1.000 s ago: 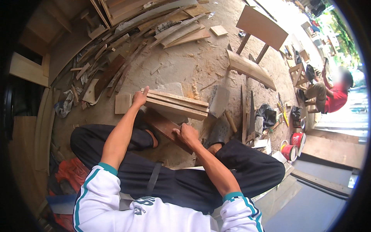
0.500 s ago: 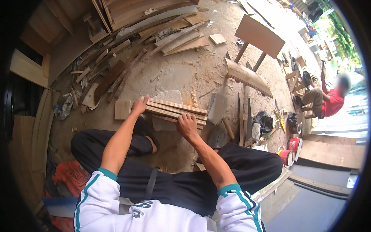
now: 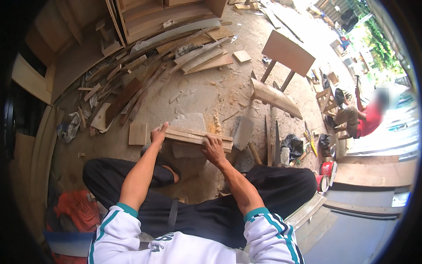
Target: The person sits on the floor and assembles a small wooden frame by arranging planks, inserting nails, and hammering them into place. They handle multiple wooden pieces, align them, and secure them using a hammer and nails.
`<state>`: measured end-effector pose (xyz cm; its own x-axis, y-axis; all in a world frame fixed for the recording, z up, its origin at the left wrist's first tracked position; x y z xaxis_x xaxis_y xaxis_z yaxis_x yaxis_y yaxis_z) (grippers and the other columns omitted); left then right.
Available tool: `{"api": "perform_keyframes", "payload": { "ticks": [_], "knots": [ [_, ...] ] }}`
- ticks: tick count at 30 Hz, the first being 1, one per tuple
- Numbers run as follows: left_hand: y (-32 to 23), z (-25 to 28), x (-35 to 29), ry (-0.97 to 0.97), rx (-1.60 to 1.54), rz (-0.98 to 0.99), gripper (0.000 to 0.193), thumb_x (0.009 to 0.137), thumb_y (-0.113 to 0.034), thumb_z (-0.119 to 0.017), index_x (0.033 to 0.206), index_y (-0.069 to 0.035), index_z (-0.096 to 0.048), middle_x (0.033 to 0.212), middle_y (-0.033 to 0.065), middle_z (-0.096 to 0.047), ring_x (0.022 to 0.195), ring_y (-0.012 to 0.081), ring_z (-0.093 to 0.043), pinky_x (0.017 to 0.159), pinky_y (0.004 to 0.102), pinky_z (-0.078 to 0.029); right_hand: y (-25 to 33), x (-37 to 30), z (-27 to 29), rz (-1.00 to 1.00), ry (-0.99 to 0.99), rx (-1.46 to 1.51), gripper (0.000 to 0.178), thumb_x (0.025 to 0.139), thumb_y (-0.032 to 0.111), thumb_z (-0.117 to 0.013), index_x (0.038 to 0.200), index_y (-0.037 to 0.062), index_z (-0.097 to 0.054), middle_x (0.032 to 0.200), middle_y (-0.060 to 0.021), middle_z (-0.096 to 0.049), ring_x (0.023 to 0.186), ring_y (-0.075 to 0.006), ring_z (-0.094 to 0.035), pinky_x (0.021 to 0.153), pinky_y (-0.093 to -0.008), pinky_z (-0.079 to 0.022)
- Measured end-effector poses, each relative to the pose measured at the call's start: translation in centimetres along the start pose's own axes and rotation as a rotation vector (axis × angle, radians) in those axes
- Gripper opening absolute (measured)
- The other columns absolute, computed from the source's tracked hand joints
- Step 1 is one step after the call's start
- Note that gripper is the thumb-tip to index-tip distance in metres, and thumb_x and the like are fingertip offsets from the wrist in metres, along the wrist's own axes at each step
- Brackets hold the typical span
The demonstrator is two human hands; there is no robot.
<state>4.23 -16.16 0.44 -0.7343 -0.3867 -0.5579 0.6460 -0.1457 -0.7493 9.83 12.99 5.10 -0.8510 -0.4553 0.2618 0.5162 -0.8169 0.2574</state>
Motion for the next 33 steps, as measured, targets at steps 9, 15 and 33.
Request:
{"api": "perform_keyframes", "payload": {
  "ticks": [9,15,33],
  "knots": [
    [1.0,-2.3,0.8,-0.053,-0.358,0.14,0.06,0.08,-0.045,-0.076,0.119,0.0,-0.065,0.117,0.0148,-0.067,0.108,0.0261,-0.062,0.091,0.0378,-0.047,0.1,1.2,0.3,0.107,0.078,-0.261,0.084,0.067,0.031,-0.077,0.141,0.0155,-0.041,0.139,-0.011,-0.042,0.133,-0.0271,-0.037,0.108,-0.0489,-0.023],
    [0.2,-2.1,0.3,-0.108,-0.349,0.127,0.062,0.081,-0.044,-0.076,0.12,0.003,-0.064,0.115,0.0141,-0.068,0.108,0.025,-0.062,0.091,0.0365,-0.047,-0.9,4.3,0.5,-0.039,0.369,-0.243,0.098,0.066,0.038,-0.079,0.146,0.0075,-0.032,0.125,-0.0165,-0.05,0.12,-0.0319,-0.047,0.095,-0.0514,-0.039],
    [-0.5,-7.4,0.8,-0.065,0.761,-0.341,0.108,0.075,-0.068,-0.068,0.149,-0.001,-0.028,0.157,0.0194,-0.019,0.143,0.0386,-0.021,0.113,0.0533,-0.026,-10.9,9.9,15.8,-0.403,0.187,-0.091,0.07,0.066,0.032,-0.081,0.117,-0.0002,-0.046,0.106,-0.0197,-0.057,0.095,-0.0339,-0.057,0.081,-0.0453,-0.047]
  ]
}}
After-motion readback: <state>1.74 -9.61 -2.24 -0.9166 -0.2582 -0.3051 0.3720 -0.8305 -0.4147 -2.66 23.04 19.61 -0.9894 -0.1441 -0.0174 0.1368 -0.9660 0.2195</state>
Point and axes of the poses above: each hand's wrist, its own x-axis towards the middle knuckle, its own z-axis out of the back of the hand, y = z × x, the point moved 2 cm from there along x, towards the middle knuckle
